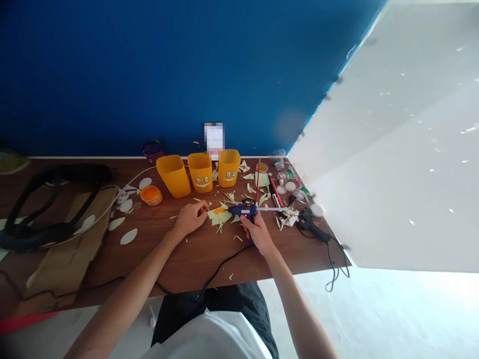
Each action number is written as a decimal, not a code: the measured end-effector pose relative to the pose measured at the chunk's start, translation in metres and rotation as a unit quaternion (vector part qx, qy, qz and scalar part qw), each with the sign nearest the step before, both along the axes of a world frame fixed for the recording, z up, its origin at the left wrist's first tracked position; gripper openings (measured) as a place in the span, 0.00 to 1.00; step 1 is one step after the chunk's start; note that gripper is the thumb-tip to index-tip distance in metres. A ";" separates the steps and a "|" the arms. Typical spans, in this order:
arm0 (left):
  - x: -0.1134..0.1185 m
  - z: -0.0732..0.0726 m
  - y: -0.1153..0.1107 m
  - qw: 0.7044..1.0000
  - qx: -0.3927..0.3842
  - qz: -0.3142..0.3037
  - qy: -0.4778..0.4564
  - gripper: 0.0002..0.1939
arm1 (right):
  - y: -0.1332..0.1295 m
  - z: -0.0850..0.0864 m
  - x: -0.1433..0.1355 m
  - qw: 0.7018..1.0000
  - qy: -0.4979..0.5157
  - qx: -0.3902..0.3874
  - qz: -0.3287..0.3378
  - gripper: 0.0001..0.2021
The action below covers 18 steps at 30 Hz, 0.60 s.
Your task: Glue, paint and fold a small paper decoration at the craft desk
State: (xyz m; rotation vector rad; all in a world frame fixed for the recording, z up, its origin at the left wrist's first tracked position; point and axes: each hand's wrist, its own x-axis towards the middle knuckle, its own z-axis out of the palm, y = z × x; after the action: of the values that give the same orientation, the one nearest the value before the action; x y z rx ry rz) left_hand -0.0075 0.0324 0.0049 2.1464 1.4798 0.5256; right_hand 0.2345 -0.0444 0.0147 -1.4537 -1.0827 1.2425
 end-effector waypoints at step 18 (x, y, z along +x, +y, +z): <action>-0.001 -0.001 0.000 1.000 0.003 -0.003 0.000 0.05 | -0.001 0.008 -0.001 0.999 -0.013 0.049 0.015 0.17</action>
State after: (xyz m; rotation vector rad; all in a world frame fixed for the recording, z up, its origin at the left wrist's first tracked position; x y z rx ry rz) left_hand -0.0086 0.0324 0.0043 2.1550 1.4736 0.5288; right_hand 0.2330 -0.0458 0.0231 -1.3876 -1.1707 1.1763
